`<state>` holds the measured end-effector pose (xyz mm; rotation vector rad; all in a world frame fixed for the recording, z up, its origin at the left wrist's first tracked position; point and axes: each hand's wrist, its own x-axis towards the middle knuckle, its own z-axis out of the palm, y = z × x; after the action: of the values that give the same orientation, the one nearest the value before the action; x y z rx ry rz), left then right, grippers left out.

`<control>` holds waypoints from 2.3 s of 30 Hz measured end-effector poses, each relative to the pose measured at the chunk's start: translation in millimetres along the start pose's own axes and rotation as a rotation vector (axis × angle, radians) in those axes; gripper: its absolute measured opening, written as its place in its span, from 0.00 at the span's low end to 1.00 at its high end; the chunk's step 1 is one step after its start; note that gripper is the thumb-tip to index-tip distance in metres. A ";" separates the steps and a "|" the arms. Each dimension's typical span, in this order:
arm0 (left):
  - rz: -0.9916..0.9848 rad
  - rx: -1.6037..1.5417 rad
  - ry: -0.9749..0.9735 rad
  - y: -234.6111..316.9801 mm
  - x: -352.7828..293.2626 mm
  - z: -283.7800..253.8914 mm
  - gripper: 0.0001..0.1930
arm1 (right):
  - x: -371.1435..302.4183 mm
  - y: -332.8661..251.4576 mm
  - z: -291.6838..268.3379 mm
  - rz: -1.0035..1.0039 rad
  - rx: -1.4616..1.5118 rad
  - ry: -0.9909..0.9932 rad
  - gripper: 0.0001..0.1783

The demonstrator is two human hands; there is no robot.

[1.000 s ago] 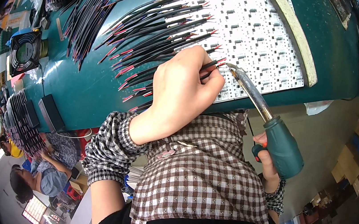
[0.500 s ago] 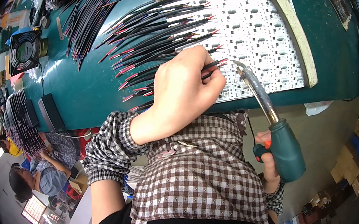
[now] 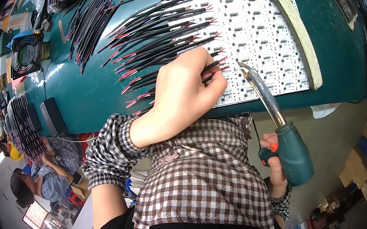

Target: The person gathers bundles of wires by hand and applies the heated tip of a soldering tool to their ends.

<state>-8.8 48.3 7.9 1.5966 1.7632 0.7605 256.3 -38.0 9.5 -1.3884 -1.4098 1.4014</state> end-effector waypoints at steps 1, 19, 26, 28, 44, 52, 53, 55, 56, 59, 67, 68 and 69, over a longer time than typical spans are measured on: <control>-0.001 -0.004 0.036 -1.0 -2.1 3.6 0.06 | 0.4 1.0 0.8 0.001 0.000 0.002 0.46; 0.094 -0.069 0.163 -6.3 -5.7 17.5 0.07 | 3.0 8.4 5.5 -0.049 -0.018 0.017 0.43; 0.110 -0.065 0.169 -8.2 -4.0 18.0 0.07 | 3.8 10.3 3.6 -0.071 -0.082 0.002 0.41; 0.102 -0.062 0.172 -7.2 -4.6 17.9 0.07 | 3.7 10.6 3.4 -0.077 -0.095 -0.009 0.41; 0.060 -0.062 0.139 -4.5 -3.0 15.3 0.08 | 2.3 3.5 2.0 -0.021 -0.251 -0.046 0.39; 0.057 -0.050 0.132 -4.5 -3.2 15.4 0.07 | 3.7 -10.8 0.3 0.038 -0.071 0.036 0.39; 0.061 -0.045 0.133 -4.5 -3.3 15.0 0.07 | 5.3 -20.1 -6.7 0.047 -0.046 0.069 0.39; 0.049 -0.059 0.123 -4.1 -2.9 11.6 0.07 | 13.0 -34.8 -27.3 -0.064 -0.018 0.117 0.37; 0.034 -0.072 0.111 -4.1 -2.3 9.3 0.07 | 21.4 -41.1 -36.9 -0.184 -0.014 0.130 0.35; 0.021 -0.110 0.075 -5.9 -2.5 10.5 0.07 | 33.9 -60.9 -40.6 -0.358 -0.012 0.437 0.34; 0.057 -0.097 0.089 -4.2 -3.1 11.1 0.06 | 16.6 -44.4 6.5 0.040 0.037 0.129 0.34; 0.062 -0.099 0.093 -3.7 -2.7 11.2 0.05 | 15.9 -38.5 9.2 0.030 0.068 0.070 0.33; 0.062 -0.099 0.090 -4.0 -2.2 11.9 0.05 | 14.4 -33.7 9.6 0.033 0.068 0.071 0.33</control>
<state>-2.0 45.8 -2.5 1.5787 1.7175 0.9482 237.7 -20.7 37.7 -1.4097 -1.2878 1.3937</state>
